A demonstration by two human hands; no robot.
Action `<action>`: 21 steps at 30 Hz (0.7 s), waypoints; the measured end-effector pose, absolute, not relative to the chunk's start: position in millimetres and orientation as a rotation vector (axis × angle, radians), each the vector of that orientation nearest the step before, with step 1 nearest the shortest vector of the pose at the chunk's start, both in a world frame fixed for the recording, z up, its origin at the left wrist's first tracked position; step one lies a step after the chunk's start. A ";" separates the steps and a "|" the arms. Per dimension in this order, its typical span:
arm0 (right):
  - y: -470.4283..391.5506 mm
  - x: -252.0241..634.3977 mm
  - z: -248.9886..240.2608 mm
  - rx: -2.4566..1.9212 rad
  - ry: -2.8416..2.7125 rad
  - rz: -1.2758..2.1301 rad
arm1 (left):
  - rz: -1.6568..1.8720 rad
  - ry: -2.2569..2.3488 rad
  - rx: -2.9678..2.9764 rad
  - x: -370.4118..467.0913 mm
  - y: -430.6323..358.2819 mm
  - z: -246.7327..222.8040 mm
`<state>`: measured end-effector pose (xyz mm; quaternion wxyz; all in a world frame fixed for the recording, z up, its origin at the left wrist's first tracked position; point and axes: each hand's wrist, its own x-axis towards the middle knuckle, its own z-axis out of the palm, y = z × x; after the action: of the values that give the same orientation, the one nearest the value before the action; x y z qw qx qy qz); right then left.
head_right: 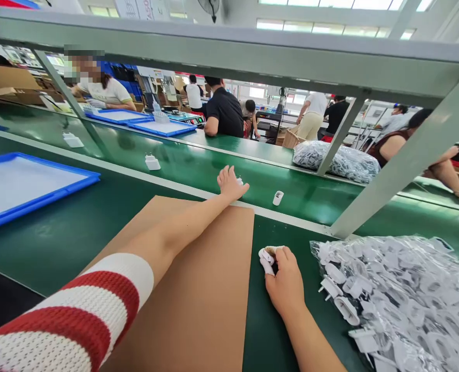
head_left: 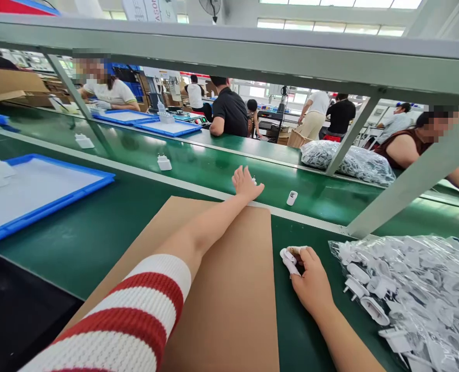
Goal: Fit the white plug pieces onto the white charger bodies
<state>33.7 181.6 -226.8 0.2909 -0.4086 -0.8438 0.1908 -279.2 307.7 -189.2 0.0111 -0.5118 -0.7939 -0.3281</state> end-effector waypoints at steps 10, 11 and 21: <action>183.2 36.8 -226.5 -1.092 -2.246 0.573 | -0.163 -1.781 -2.768 -193.9 358.7 -164.6; 183.5 37.0 -226.4 -1.085 -2.249 0.571 | -0.115 -1.796 -2.777 -192.1 362.4 -164.3; 186.5 36.9 -224.9 -1.011 -2.193 0.588 | -0.262 -1.999 -2.609 -229.4 321.3 -145.8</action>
<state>36.9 186.5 -224.9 0.3221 -0.3852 -0.8353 0.2240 -229.4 321.3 -145.8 -0.0776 -0.7888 -0.6045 -0.0792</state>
